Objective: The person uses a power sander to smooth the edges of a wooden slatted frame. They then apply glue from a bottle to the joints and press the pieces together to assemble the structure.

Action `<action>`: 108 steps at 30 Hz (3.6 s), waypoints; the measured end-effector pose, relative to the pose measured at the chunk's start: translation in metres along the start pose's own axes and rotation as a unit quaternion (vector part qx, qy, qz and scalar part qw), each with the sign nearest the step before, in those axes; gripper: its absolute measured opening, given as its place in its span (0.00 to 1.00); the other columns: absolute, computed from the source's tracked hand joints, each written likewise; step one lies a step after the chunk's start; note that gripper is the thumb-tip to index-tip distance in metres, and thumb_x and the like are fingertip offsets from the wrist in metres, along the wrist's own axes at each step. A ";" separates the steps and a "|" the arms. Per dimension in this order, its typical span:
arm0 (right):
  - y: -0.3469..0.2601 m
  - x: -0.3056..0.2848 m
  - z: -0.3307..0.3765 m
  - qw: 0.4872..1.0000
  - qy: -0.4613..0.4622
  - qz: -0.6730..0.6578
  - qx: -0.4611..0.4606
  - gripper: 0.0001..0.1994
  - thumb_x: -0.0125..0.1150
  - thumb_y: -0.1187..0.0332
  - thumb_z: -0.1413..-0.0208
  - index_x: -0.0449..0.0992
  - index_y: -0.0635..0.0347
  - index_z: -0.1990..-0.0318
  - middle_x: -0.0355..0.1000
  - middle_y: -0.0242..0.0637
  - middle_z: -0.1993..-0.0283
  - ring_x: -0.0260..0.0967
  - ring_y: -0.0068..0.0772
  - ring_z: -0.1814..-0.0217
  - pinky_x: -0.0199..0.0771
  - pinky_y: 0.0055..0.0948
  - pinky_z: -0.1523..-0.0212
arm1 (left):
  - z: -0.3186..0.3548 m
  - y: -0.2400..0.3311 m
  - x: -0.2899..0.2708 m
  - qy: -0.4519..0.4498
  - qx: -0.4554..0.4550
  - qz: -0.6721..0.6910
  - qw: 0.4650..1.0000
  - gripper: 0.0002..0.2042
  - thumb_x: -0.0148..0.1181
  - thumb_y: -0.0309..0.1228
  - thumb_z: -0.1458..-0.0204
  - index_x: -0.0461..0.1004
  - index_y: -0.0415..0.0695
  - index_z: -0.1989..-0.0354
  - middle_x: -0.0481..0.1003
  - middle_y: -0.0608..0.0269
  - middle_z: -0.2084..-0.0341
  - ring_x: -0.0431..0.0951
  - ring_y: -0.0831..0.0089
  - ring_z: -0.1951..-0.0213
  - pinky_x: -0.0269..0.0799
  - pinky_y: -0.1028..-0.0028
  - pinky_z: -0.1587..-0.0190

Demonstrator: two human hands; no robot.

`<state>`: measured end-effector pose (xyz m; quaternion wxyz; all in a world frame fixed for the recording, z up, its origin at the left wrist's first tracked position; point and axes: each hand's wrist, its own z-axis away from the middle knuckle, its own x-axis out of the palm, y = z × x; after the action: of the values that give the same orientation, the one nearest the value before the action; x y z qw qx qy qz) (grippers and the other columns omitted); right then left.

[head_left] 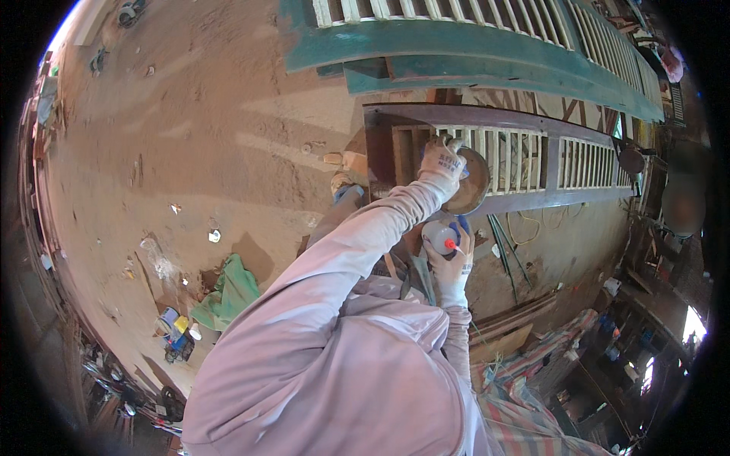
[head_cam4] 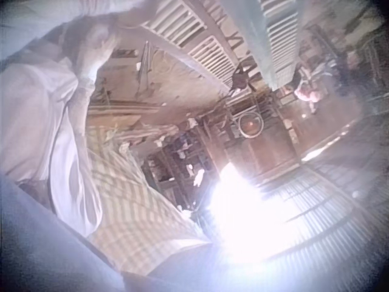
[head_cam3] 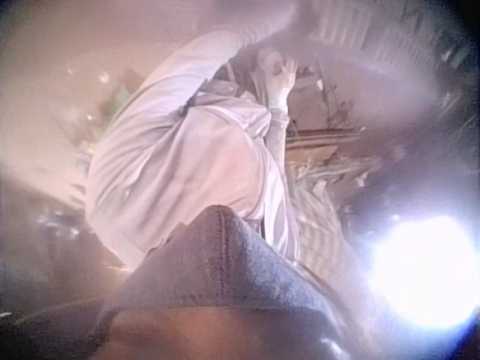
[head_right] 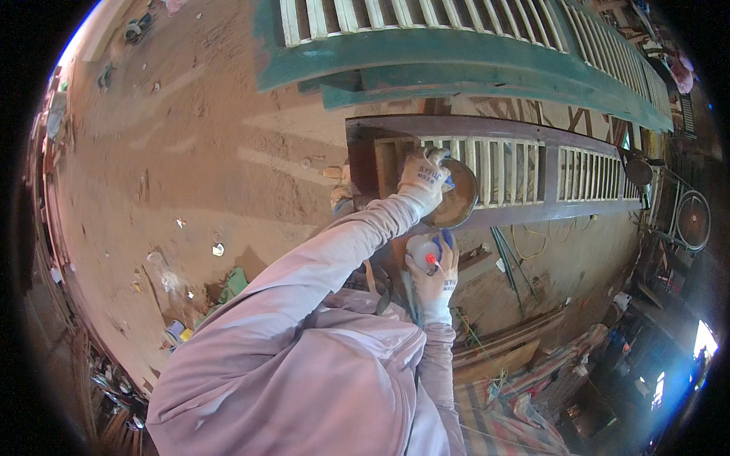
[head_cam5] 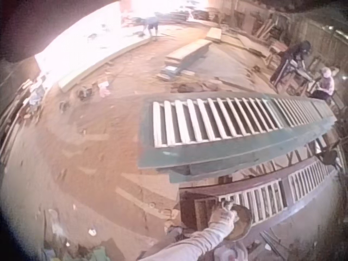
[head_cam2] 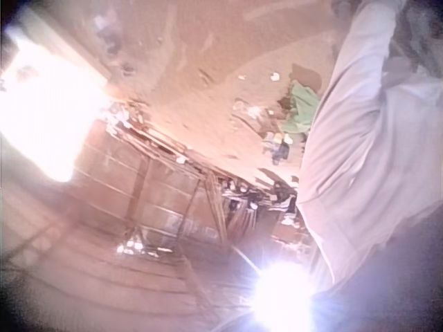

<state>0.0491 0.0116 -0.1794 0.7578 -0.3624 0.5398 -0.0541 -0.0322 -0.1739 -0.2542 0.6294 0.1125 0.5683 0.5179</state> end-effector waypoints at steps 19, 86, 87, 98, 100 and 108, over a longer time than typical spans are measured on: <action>0.005 0.014 -0.010 1.000 0.015 -0.020 -0.010 0.38 0.80 0.63 0.58 0.68 0.66 0.39 0.65 0.50 0.31 0.66 0.55 0.33 0.70 0.46 0.35 | 0.005 -0.165 -0.059 0.298 -0.132 0.409 0.852 0.28 0.81 0.36 0.58 0.73 0.47 0.49 0.69 0.49 0.47 0.68 0.53 0.40 0.66 0.55 0.38; 0.012 0.017 0.005 0.996 0.034 -0.087 -0.003 0.40 0.82 0.61 0.61 0.67 0.67 0.40 0.67 0.53 0.36 0.68 0.59 0.37 0.71 0.47 0.39 | -0.037 -0.170 -0.115 0.091 -0.180 0.050 0.978 0.68 0.78 0.62 0.65 0.39 0.43 0.22 0.53 0.39 0.29 0.58 0.47 0.29 0.61 0.59 0.30; 0.015 0.021 0.003 0.996 0.034 -0.081 -0.025 0.40 0.81 0.61 0.60 0.67 0.67 0.40 0.67 0.53 0.36 0.68 0.59 0.37 0.71 0.47 0.39 | -0.037 -0.173 -0.116 0.095 -0.186 0.043 0.977 0.68 0.78 0.62 0.65 0.40 0.42 0.22 0.52 0.39 0.29 0.58 0.47 0.29 0.60 0.59 0.29; 0.008 0.040 -0.017 0.999 -0.011 -0.031 -0.037 0.42 0.81 0.51 0.62 0.68 0.61 0.39 0.69 0.53 0.37 0.71 0.60 0.40 0.72 0.51 0.42 | -0.038 -0.205 -0.101 0.182 -0.142 0.110 0.967 0.43 0.77 0.45 0.56 0.62 0.40 0.33 0.74 0.48 0.42 0.74 0.58 0.40 0.68 0.62 0.36; 0.012 0.037 -0.017 0.999 0.017 -0.034 -0.038 0.42 0.81 0.52 0.62 0.69 0.61 0.40 0.70 0.53 0.38 0.71 0.60 0.41 0.72 0.52 0.42 | -0.045 -0.203 -0.104 0.163 -0.145 0.125 0.968 0.43 0.77 0.45 0.56 0.62 0.41 0.33 0.75 0.50 0.43 0.75 0.59 0.41 0.69 0.63 0.37; 0.046 0.014 -0.031 0.998 0.065 -0.023 0.010 0.38 0.82 0.54 0.63 0.71 0.65 0.45 0.72 0.51 0.44 0.72 0.55 0.43 0.74 0.45 0.43 | -0.035 -0.187 -0.108 0.151 -0.123 0.087 0.977 0.46 0.78 0.44 0.56 0.59 0.43 0.30 0.77 0.53 0.45 0.78 0.61 0.45 0.72 0.65 0.40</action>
<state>0.0143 0.0236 -0.2226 0.7235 -0.3632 0.5785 -0.1004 0.0565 -0.3551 -0.3374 0.4978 0.0035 0.5766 0.6478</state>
